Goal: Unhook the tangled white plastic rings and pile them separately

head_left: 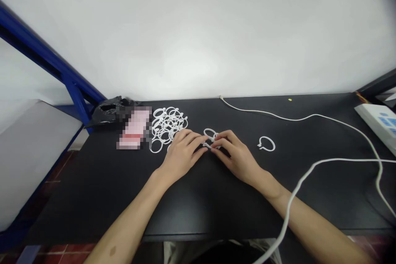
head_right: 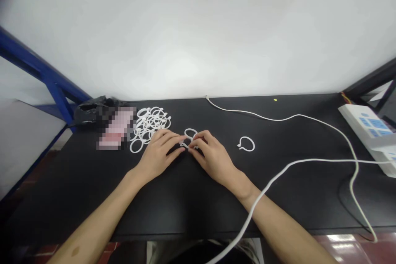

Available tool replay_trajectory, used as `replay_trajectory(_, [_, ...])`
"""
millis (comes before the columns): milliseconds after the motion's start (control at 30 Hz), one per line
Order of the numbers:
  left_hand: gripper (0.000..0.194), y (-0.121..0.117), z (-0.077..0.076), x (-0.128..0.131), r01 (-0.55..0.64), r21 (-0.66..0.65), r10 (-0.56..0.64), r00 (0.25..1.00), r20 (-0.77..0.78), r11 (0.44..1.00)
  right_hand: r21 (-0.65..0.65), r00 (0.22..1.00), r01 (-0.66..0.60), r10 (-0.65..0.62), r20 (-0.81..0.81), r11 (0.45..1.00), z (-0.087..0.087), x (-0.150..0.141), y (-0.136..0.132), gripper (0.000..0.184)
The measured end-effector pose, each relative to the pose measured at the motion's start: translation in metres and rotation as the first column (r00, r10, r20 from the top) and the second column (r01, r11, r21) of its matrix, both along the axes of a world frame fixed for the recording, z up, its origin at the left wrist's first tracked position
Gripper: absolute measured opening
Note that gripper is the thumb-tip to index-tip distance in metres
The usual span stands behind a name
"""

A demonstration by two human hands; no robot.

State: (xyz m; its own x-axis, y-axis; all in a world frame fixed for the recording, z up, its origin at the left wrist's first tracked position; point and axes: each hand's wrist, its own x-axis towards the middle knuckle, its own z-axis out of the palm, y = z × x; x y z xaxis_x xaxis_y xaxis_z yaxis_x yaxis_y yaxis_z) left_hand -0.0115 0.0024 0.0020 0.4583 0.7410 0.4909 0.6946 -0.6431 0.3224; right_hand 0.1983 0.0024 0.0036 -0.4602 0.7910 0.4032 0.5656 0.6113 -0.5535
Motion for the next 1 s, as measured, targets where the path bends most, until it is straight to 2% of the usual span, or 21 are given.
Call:
replay_trajectory(167, [0.015, 0.001, -0.002, 0.0, 0.02, -0.035, -0.02, 1.0, 0.005, 0.999, -0.028, 0.998, -0.003, 0.005, 0.063, 1.0, -0.002, -0.001, -0.001, 0.011])
replay_trajectory(433, [0.011, 0.001, -0.001, 0.0, -0.003, -0.04, 0.002, 1.0, -0.017, 0.999, 0.062, 0.964, 0.116, -0.128, 0.235, 0.991, -0.003, 0.003, 0.002, 0.034])
replay_trajectory(667, [0.01, 0.002, 0.002, -0.003, -0.022, -0.023, 0.023, 1.0, 0.021, 0.999, 0.136, 0.935, 0.195, -0.226, 0.273, 0.971, -0.003, 0.009, 0.004, 0.026])
replay_trajectory(733, [0.01, 0.001, 0.002, -0.002, -0.011, -0.017, 0.012, 0.999, 0.038, 1.0, 0.143, 0.953, 0.173, -0.202, 0.228, 0.975, -0.001, 0.008, 0.003, 0.023])
replay_trajectory(833, [0.011, 0.0, 0.003, -0.002, 0.019, -0.022, -0.018, 0.998, 0.057, 1.0, 0.113, 0.99, 0.061, -0.075, 0.122, 0.992, 0.002, 0.003, 0.0, 0.023])
replay_trajectory(900, [0.01, -0.001, 0.003, -0.001, 0.047, -0.018, -0.046, 0.997, 0.07, 0.999, 0.085, 0.998, -0.015, 0.01, 0.06, 0.996, 0.003, 0.001, -0.003, 0.021])
replay_trajectory(1000, [0.009, -0.002, 0.004, -0.001, 0.072, -0.005, -0.072, 0.993, 0.094, 0.997, 0.044, 0.998, -0.063, 0.063, -0.008, 0.997, 0.001, -0.001, -0.004, 0.016])
